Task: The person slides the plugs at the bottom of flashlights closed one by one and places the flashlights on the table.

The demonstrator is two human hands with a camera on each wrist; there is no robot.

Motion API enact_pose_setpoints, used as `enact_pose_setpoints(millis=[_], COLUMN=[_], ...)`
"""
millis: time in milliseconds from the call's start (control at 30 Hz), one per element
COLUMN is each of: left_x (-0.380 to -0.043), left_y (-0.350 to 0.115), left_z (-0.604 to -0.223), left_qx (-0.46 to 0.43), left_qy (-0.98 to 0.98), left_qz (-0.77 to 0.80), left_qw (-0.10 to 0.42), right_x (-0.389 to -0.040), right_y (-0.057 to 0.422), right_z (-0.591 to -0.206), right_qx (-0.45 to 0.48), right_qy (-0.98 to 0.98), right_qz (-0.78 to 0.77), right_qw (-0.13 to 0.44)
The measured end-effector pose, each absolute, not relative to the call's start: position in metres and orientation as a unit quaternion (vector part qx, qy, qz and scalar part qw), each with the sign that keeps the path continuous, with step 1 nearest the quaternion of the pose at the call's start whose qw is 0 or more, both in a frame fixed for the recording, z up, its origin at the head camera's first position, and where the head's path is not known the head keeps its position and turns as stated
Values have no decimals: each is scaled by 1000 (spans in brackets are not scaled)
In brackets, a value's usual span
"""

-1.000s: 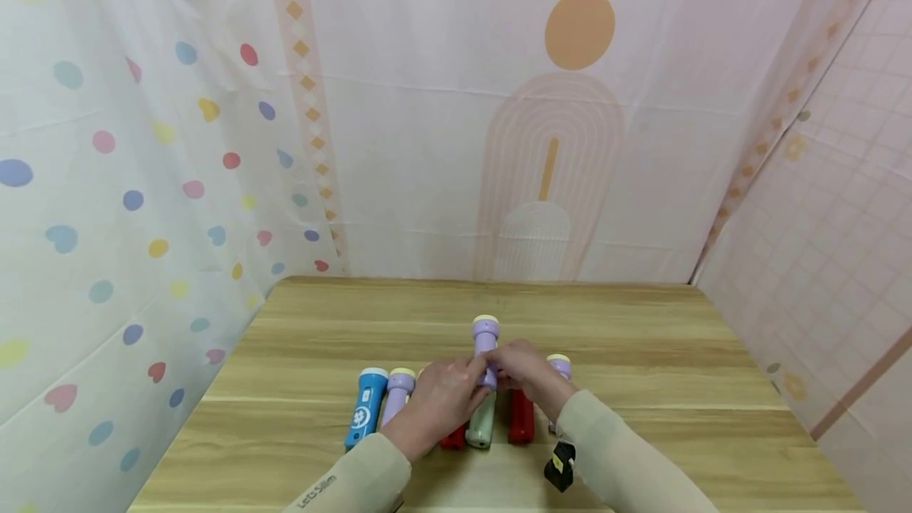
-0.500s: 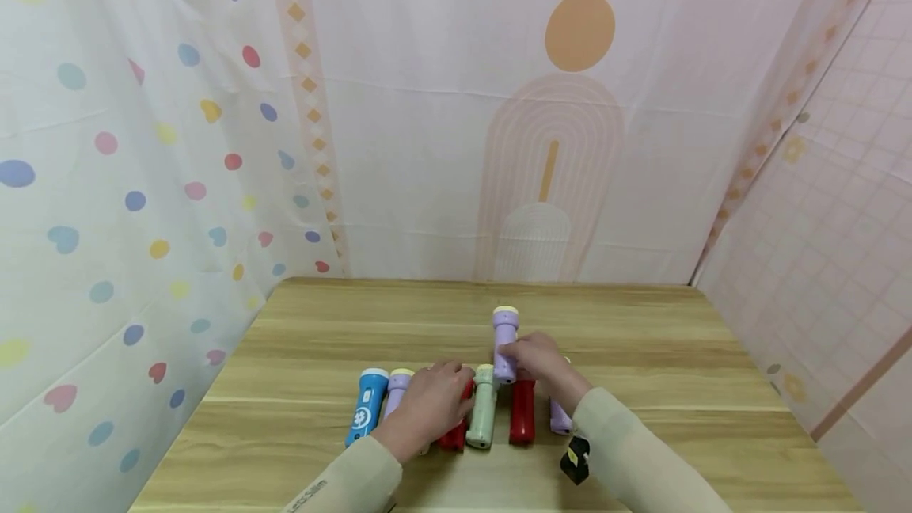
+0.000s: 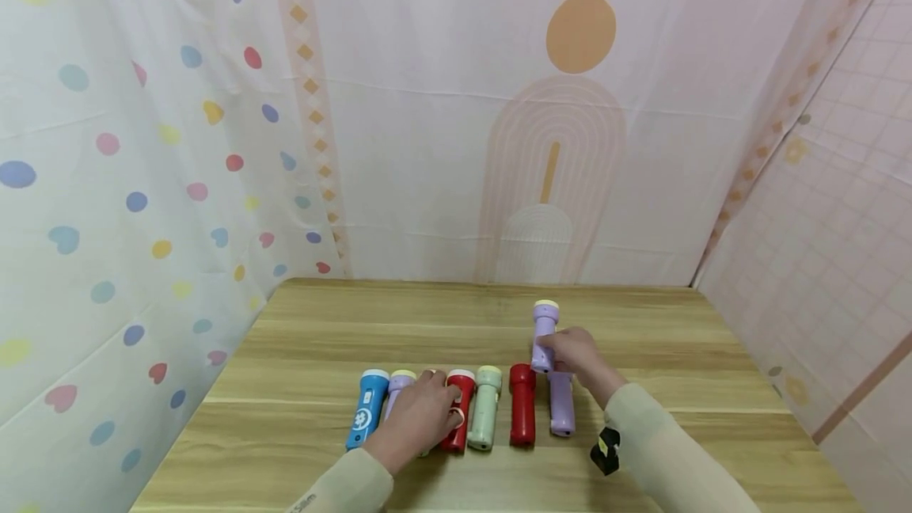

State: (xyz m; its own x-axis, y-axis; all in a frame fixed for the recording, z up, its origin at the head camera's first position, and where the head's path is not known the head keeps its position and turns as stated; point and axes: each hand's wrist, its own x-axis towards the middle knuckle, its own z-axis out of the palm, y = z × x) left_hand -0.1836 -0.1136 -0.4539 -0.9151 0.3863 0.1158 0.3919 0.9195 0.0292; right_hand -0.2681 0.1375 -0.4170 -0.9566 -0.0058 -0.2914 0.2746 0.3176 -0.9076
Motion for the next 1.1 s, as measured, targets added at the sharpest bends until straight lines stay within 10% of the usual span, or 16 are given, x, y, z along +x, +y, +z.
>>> enact_pose_setpoints(millis=[1100], left_x=[-184], left_y=[-113], left_z=[-458], left_qx=[-180], left_qy=[-983], left_qz=[-37], left_qw=[13], right_x=[-246], right_y=[222], right_z=[-460], right_qx=[31], right_qy=[906], right_qz=[-409], right_qw=[109])
